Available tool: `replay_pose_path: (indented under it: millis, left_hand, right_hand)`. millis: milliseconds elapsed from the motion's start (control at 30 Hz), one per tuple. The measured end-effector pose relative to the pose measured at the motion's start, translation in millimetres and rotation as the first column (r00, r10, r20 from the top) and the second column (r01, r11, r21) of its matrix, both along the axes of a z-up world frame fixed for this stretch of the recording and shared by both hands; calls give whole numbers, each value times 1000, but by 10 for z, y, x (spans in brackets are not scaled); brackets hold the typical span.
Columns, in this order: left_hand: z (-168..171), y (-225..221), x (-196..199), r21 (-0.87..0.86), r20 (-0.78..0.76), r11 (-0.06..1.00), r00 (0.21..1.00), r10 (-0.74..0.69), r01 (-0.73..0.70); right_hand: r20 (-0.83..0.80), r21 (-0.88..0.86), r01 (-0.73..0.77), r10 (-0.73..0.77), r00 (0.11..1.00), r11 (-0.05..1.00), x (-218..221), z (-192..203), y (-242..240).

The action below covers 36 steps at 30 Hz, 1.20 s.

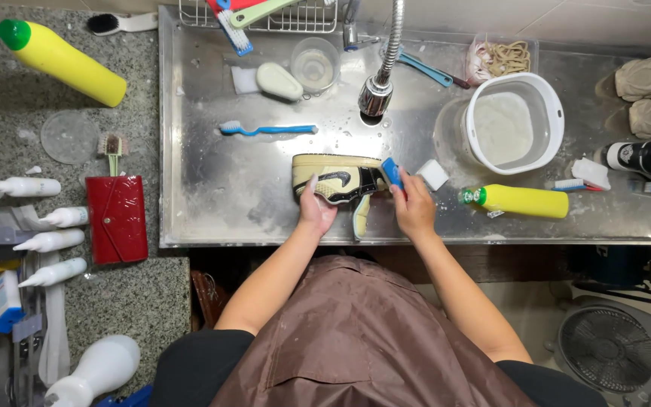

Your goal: Washing a sneaker in a utility sink using brushes and soap.

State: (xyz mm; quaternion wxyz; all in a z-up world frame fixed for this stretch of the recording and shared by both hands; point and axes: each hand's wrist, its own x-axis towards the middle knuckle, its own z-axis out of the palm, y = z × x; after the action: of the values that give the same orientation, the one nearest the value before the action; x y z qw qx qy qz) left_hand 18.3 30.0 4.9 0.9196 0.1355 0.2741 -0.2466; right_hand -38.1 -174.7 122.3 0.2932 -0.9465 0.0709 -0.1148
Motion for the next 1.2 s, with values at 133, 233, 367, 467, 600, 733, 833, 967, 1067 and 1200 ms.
replay_pose_path:
  millis: [133, 233, 367, 467, 600, 733, 833, 967, 1067, 1200]
  left_hand:
    - [168, 21, 45, -25, 121, 996, 990, -78, 82]
    - [351, 3, 17, -42, 238, 991, 965, -113, 126]
    - [542, 14, 62, -23, 295, 995, 952, -82, 93]
    - [465, 14, 133, -7, 308, 997, 949, -72, 78]
    - [509, 98, 151, 3, 329, 1000, 944, -17, 17]
    - [631, 91, 159, 22, 297, 998, 953, -64, 60]
    - [570, 103, 170, 43, 338, 999, 941, -11, -4]
    - [675, 131, 177, -26, 321, 1000, 947, 17, -10]
    - [548, 147, 189, -15, 317, 1000, 948, 13, -9]
    - [990, 188, 188, -29, 278, 1000, 961, 3, 6]
  right_hand:
    - [27, -65, -52, 54, 998, 997, 114, 73, 161]
    - [74, -95, -65, 72, 995, 993, 210, 139, 410]
    - [128, -94, -158, 170, 977, 983, 244, 214, 481]
    - [127, -106, -157, 170, 977, 982, 305, 295, 583]
    - [182, -113, -241, 258, 949, 964, 237, 301, 521]
    - [168, -79, -189, 200, 965, 979, 265, 363, 640]
    - [172, -40, -196, 200, 965, 980, 194, 297, 678]
    - [105, -72, -162, 169, 980, 984, 245, 129, 620]
    - [139, -90, -190, 202, 970, 978, 170, 156, 683]
    - [124, -78, -173, 182, 976, 982, 128, 32, 502]
